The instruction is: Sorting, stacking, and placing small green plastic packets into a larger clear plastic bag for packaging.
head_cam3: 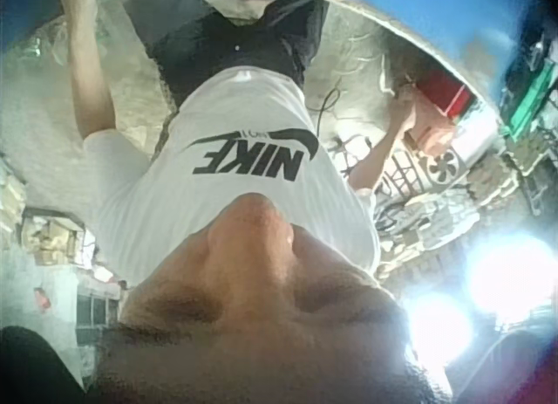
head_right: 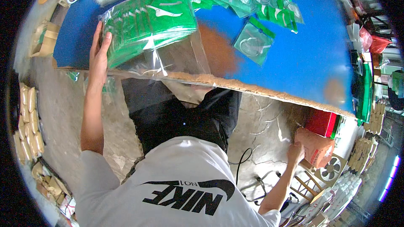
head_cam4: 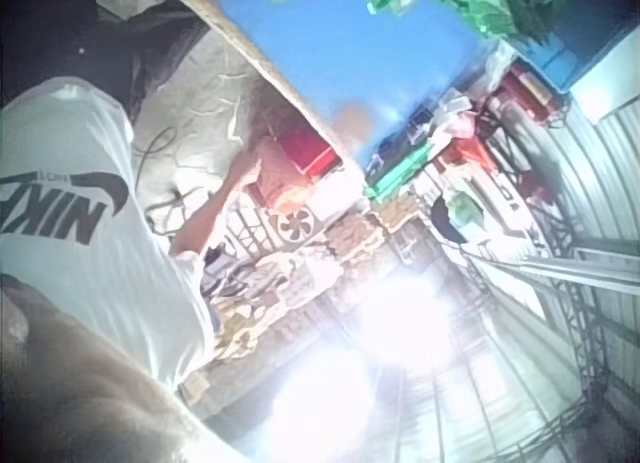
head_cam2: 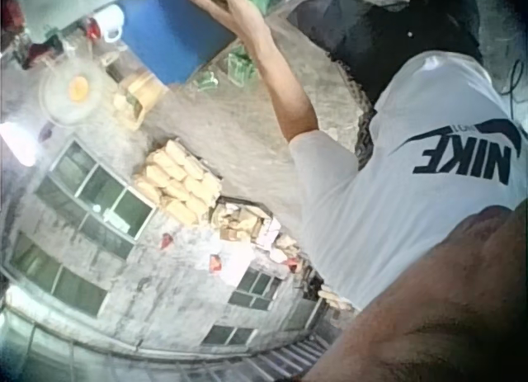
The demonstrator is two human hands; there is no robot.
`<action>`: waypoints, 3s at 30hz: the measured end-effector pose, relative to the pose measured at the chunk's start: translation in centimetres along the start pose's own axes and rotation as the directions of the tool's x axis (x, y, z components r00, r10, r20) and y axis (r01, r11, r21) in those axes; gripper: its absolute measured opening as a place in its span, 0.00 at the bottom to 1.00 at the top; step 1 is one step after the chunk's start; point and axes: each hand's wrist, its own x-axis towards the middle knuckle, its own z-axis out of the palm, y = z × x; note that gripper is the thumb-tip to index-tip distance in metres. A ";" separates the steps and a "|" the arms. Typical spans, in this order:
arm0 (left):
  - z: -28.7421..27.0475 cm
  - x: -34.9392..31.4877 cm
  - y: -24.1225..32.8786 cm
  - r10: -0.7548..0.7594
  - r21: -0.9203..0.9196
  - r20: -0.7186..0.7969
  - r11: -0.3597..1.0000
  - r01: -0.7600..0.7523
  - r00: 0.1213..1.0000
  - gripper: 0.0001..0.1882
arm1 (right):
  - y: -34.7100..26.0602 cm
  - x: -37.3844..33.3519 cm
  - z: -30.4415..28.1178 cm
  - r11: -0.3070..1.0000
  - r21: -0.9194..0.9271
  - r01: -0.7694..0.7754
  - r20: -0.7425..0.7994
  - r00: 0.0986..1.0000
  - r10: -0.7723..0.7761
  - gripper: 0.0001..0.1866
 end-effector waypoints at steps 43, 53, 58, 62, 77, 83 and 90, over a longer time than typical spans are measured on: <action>-7.3 2.8 12.3 0.402 -0.237 -0.288 0.849 -0.472 0.869 0.07 | -49.9 5.5 -41.8 -0.420 0.594 0.686 -0.804 0.527 -0.276 0.14; -8.4 2.7 11.7 0.142 -0.271 -0.114 0.948 -0.168 0.983 0.10 | -49.7 5.4 -38.7 -0.506 0.631 0.588 -0.774 0.525 -0.354 0.12; -7.8 3.0 12.3 0.267 -0.354 -0.186 0.880 -0.318 0.946 0.09 | -50.3 2.9 -40.3 -0.651 0.558 0.514 -0.771 0.611 -0.179 0.12; -6.1 4.8 7.6 0.358 -0.188 -0.334 0.882 -0.433 0.872 0.10 | -54.0 4.0 -38.6 -0.554 0.600 0.577 -0.765 0.617 -0.186 0.10; -1.6 -5.4 -0.2 0.452 0.083 -0.616 0.851 -0.518 0.645 0.12 | -50.3 -4.7 -26.0 -0.670 0.738 0.084 -0.401 0.853 -0.334 0.13; -3.0 -6.7 0.3 0.192 0.030 -0.435 0.979 -0.199 0.879 0.15 | -48.7 -5.7 -23.7 -0.508 0.857 0.083 -0.307 0.875 -0.375 0.12; -6.0 -6.1 0.1 -0.273 0.085 -0.150 0.954 0.288 0.950 0.20 | -48.0 -3.9 -24.8 -0.008 0.922 0.387 -0.344 0.810 -0.475 0.16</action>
